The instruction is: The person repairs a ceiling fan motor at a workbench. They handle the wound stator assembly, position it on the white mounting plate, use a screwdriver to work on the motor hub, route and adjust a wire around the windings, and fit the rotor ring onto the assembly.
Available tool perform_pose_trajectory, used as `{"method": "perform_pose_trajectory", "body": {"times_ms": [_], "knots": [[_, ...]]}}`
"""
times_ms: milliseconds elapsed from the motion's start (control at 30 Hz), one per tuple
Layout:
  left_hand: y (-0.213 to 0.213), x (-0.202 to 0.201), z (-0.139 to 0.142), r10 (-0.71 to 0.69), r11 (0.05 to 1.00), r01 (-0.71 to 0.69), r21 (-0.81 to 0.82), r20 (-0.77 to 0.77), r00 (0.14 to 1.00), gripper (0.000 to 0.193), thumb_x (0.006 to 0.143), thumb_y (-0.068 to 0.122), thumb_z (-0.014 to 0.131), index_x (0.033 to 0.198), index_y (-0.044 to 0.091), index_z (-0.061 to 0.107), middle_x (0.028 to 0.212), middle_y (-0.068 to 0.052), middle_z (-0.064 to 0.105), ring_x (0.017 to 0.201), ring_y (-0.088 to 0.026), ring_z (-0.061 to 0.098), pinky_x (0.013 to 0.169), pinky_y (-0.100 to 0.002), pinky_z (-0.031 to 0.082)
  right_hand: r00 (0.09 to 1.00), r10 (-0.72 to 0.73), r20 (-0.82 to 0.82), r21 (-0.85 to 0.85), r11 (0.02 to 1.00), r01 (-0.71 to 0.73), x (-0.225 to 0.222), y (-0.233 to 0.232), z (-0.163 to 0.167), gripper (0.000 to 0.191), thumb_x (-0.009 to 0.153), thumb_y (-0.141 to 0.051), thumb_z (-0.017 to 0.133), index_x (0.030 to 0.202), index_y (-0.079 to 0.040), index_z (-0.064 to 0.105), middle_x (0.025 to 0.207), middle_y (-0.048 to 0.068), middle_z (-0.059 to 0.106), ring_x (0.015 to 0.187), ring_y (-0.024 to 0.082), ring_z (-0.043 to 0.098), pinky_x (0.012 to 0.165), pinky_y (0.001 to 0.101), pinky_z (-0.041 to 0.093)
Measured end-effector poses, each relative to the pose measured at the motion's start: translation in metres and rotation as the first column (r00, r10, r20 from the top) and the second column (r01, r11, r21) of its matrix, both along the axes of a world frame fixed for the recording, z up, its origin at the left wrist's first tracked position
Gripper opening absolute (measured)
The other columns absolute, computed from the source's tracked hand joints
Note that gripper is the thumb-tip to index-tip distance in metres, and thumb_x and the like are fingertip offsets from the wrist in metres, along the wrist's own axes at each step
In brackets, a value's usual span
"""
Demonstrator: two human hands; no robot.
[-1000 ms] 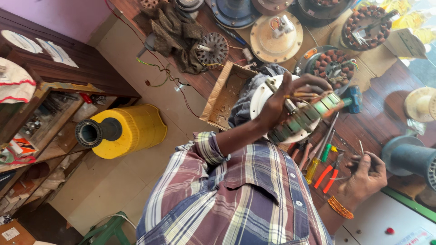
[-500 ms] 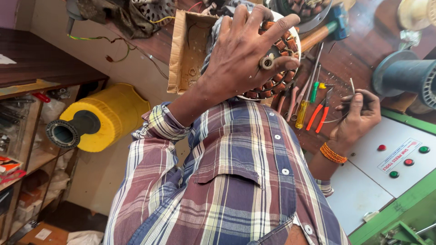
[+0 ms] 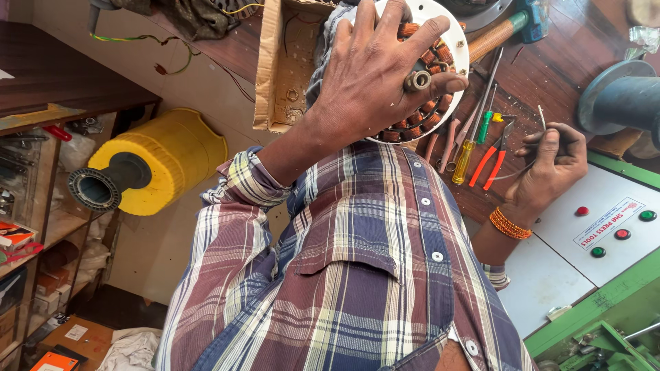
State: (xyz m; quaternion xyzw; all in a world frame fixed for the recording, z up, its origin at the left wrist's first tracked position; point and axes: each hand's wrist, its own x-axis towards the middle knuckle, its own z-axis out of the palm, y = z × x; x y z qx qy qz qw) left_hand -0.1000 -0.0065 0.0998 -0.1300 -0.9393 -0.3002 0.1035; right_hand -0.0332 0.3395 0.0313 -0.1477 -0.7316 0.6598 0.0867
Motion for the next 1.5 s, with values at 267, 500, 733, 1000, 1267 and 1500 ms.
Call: {"method": "perform_pose_trajectory", "body": {"times_ms": [267,500,733,1000,1267,1500], "knots": [[0.0,0.003,-0.002,0.007,1.0,-0.007,-0.001,0.079,0.997,0.072,0.097,0.079,0.06,0.137,0.021,0.064,0.123,-0.015,0.053,0.106,-0.033,0.049,0.084,-0.054,0.04,0.998,0.018,0.067,0.062,0.998,-0.022,-0.003,-0.001,-0.016,0.006,0.114,-0.001,0.061,0.117,0.004,0.063,0.096,0.011,0.069,0.084,0.016,0.07,0.071,0.0253,0.057],[0.005,0.006,0.004,0.05,0.999,-0.052,0.008,0.118,0.992,0.08,0.092,0.084,0.061,0.14,0.02,0.062,0.124,-0.014,0.051,0.105,-0.032,0.048,0.08,-0.053,0.038,0.998,-0.015,0.067,0.014,1.0,0.014,0.001,0.003,-0.034,0.006,0.112,-0.001,0.063,0.115,0.004,0.064,0.095,0.009,0.069,0.081,0.014,0.068,0.069,0.0253,0.057],[0.004,0.003,0.004,0.045,0.999,-0.04,-0.035,0.163,0.986,0.083,0.091,0.086,0.059,0.142,0.02,0.06,0.123,-0.016,0.05,0.106,-0.033,0.048,0.082,-0.054,0.039,0.996,-0.027,0.085,0.038,0.999,0.024,-0.003,0.002,-0.04,0.006,0.111,-0.001,0.063,0.114,0.004,0.064,0.093,0.009,0.069,0.077,0.013,0.067,0.068,0.0248,0.057],[-0.008,0.014,0.001,0.057,0.998,-0.057,-0.004,0.19,0.98,0.074,0.101,0.08,0.054,0.151,0.025,0.056,0.128,-0.012,0.049,0.117,-0.031,0.048,0.091,-0.052,0.041,0.99,-0.092,0.105,0.04,0.995,0.088,0.001,0.003,-0.04,0.008,0.11,-0.003,0.064,0.114,0.004,0.065,0.091,0.009,0.069,0.074,0.013,0.066,0.066,0.0253,0.057],[-0.015,0.022,0.004,0.055,0.998,-0.06,0.02,0.204,0.977,0.073,0.102,0.076,0.055,0.151,0.022,0.054,0.131,-0.012,0.046,0.117,-0.031,0.047,0.097,-0.052,0.042,0.989,-0.089,0.119,0.107,0.991,0.077,-0.004,0.001,-0.037,0.008,0.11,-0.004,0.063,0.114,0.003,0.066,0.091,0.008,0.071,0.076,0.011,0.067,0.068,0.0239,0.057],[-0.008,0.03,0.003,0.065,0.996,-0.075,0.041,0.203,0.977,0.075,0.097,0.077,0.06,0.144,0.018,0.058,0.133,-0.012,0.044,0.118,-0.032,0.045,0.1,-0.052,0.043,0.969,-0.17,0.181,0.084,0.984,0.157,-0.013,-0.005,-0.037,0.009,0.107,-0.004,0.063,0.111,0.002,0.066,0.087,0.007,0.071,0.072,0.011,0.067,0.063,0.0233,0.055]]}}
